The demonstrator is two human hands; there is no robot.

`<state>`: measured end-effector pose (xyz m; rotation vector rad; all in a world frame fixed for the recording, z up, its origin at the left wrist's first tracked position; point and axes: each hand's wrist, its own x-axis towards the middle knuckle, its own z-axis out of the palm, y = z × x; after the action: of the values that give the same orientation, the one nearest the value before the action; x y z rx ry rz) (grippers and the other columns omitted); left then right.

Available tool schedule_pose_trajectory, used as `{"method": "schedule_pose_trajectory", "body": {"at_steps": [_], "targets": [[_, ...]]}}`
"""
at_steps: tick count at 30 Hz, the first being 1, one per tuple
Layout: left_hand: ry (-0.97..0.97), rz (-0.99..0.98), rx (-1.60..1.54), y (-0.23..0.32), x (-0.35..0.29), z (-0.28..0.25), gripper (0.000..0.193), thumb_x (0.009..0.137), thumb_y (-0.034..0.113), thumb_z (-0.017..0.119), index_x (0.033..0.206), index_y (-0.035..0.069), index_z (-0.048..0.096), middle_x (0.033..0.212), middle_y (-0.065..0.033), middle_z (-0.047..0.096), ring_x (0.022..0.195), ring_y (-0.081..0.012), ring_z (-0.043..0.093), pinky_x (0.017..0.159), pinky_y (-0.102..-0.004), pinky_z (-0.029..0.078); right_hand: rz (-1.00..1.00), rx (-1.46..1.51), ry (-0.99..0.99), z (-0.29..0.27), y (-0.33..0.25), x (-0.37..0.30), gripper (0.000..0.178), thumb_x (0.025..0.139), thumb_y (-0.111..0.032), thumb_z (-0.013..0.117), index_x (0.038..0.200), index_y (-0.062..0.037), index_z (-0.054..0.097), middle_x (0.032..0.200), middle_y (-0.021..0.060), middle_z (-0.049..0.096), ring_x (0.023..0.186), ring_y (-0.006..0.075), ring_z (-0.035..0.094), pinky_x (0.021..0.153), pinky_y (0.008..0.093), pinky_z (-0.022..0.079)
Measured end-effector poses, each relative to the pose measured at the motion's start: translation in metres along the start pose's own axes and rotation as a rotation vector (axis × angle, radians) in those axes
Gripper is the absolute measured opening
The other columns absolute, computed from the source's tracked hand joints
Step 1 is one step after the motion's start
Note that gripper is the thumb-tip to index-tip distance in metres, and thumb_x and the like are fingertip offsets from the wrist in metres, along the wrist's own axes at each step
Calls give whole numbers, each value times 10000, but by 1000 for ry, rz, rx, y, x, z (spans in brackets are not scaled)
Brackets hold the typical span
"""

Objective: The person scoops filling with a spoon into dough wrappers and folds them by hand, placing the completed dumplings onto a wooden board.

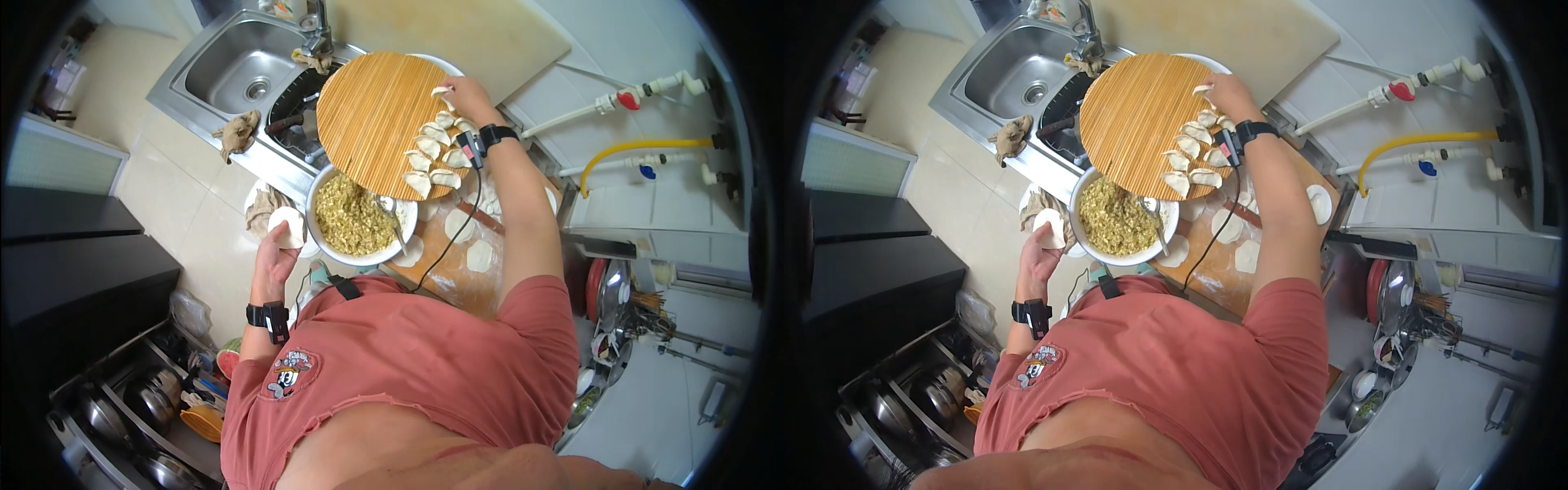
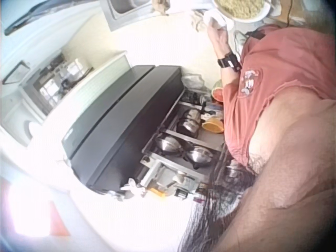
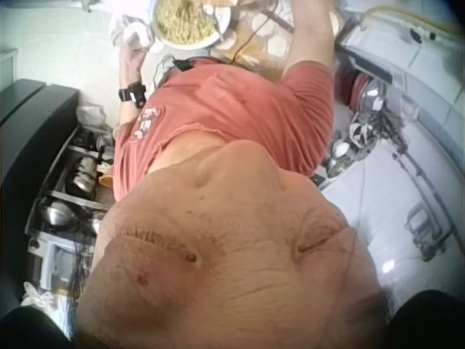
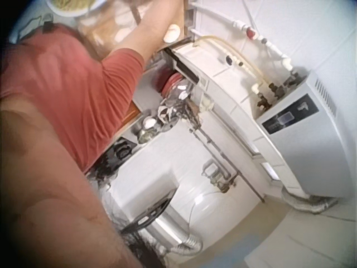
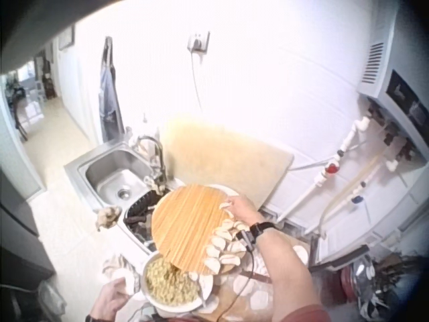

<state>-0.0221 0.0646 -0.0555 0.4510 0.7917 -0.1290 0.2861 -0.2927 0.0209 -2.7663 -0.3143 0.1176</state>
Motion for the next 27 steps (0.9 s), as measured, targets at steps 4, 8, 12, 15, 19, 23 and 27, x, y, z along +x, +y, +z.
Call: {"method": "schedule_pose_trajectory", "body": {"at_steps": [4,8,12,15,19,23,27], "targets": [[0,12,20,-4,-3,-1,355,873,70,510,1206,-5,413,1122,-136,551,989,-264,577,802,-388,515,-94,-142,-32,17,12,7,301,762,-188,614,1037,-65,630,1001,169,624,922,303,595,796,368,467],[-25,31,54,-5,-8,1,339,889,82,495,1206,-12,417,1112,-132,553,977,-255,580,781,-365,518,-138,-46,157,-3,15,-6,285,784,-244,596,1028,-103,637,943,136,643,877,285,611,784,372,474],[-113,58,161,0,-13,22,308,908,101,481,1186,-23,435,1114,-139,555,961,-245,583,767,-344,518,-98,376,310,-70,-10,-76,320,807,-212,620,1089,-60,610,897,77,661,806,161,616,733,276,474],[-147,51,194,3,-11,20,313,916,115,476,1192,-25,433,1114,-143,557,949,-244,588,762,-330,519,-36,773,85,-72,-5,-144,301,857,-196,592,1111,-34,592,881,15,644,776,79,571,690,201,447],[-307,-5,289,9,-8,25,324,927,113,451,1211,-39,413,1130,-158,556,1004,-268,581,808,-353,521,181,690,135,-35,24,-238,251,873,-183,575,1082,-47,612,866,-14,631,743,45,552,628,172,425],[-342,-87,343,9,-6,25,335,925,108,446,1218,-48,398,1147,-168,542,1021,-270,571,842,-364,507,527,814,179,66,87,-316,215,824,-185,616,959,-19,644,761,1,621,650,70,556,567,219,450],[-259,-152,314,3,0,20,334,922,108,448,1211,-53,403,1163,-171,529,1050,-265,552,890,-376,481,546,770,121,129,43,-342,211,803,-203,643,912,-22,653,753,24,637,643,91,570,581,236,463]]}}
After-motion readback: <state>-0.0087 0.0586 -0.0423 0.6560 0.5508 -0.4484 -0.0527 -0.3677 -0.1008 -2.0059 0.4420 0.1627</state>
